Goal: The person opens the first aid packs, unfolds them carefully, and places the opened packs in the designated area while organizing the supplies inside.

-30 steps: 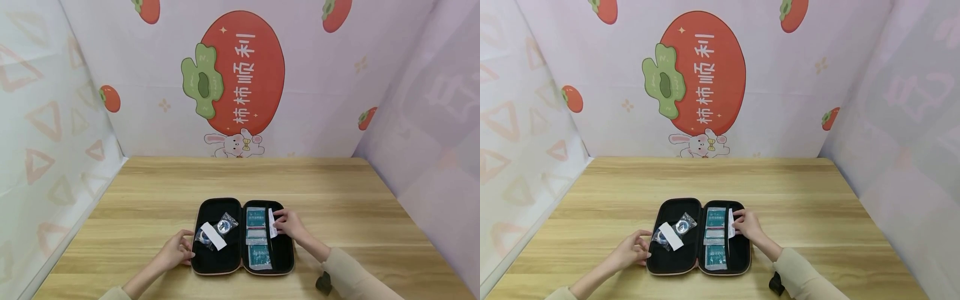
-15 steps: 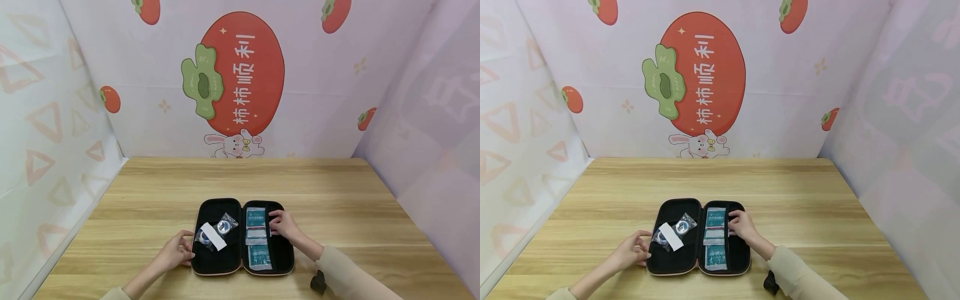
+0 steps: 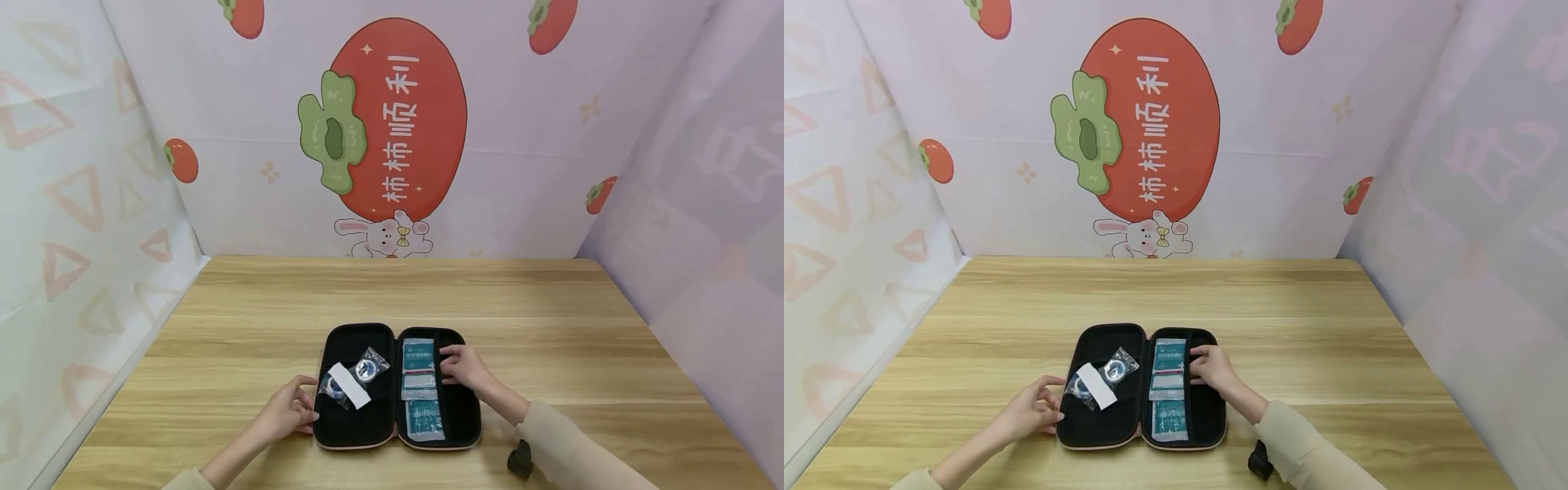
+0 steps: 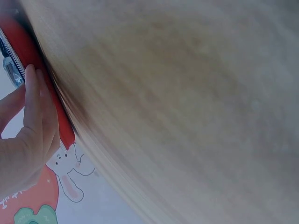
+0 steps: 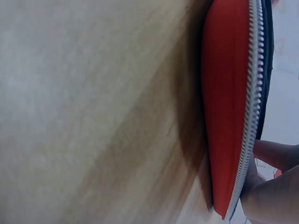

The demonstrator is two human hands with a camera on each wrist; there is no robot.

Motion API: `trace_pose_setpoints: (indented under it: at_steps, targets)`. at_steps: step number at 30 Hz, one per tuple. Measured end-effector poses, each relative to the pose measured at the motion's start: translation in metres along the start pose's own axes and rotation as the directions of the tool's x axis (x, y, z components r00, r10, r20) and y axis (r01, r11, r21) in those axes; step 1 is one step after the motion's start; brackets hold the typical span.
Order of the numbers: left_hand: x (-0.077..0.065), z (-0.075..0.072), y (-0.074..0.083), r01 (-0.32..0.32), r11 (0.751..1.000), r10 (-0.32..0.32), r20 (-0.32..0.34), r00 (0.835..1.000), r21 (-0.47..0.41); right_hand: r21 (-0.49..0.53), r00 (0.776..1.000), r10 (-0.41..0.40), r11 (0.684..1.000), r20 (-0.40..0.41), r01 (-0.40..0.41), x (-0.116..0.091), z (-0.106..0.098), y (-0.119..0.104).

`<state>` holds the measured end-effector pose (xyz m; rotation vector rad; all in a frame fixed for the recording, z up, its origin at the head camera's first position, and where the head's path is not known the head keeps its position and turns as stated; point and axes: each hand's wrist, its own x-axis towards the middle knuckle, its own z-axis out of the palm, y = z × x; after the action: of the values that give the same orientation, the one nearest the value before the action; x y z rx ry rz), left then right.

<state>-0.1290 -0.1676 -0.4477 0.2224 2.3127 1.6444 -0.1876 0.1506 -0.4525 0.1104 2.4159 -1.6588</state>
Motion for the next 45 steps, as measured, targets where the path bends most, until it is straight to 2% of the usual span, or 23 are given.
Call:
trace_pose_setpoints:
  at_steps: [7,14,19,29,38,45]
  targets:
    - [-0.001,0.001,0.001,0.011,1.0,-0.011,-0.006,1.0,0.0,-0.014,0.993,-0.09,0.996,0.072,0.091,-0.003,-0.013,-0.005]
    - [-0.001,0.001,0.001,0.01,1.0,-0.01,-0.01,1.0,-0.006,-0.154,0.984,-0.179,0.972,0.006,0.177,-0.007,-0.014,-0.016]
    - [-0.001,0.001,-0.001,0.022,1.0,-0.022,-0.012,1.0,-0.003,-0.23,0.967,-0.252,0.94,0.029,0.251,-0.01,-0.01,-0.022]
    - [-0.002,0.001,-0.001,0.013,1.0,-0.013,-0.003,1.0,-0.014,-0.212,0.918,-0.344,0.899,0.198,0.383,-0.012,0.007,-0.035]
    - [-0.001,0.001,0.002,0.023,1.0,-0.023,-0.019,1.0,0.001,-0.156,0.884,-0.356,0.896,0.303,0.415,-0.016,0.033,-0.047]
    - [-0.002,0.001,0.001,0.019,1.0,-0.019,-0.012,1.0,-0.003,-0.156,0.858,-0.358,0.886,0.367,0.437,-0.015,0.05,-0.056]
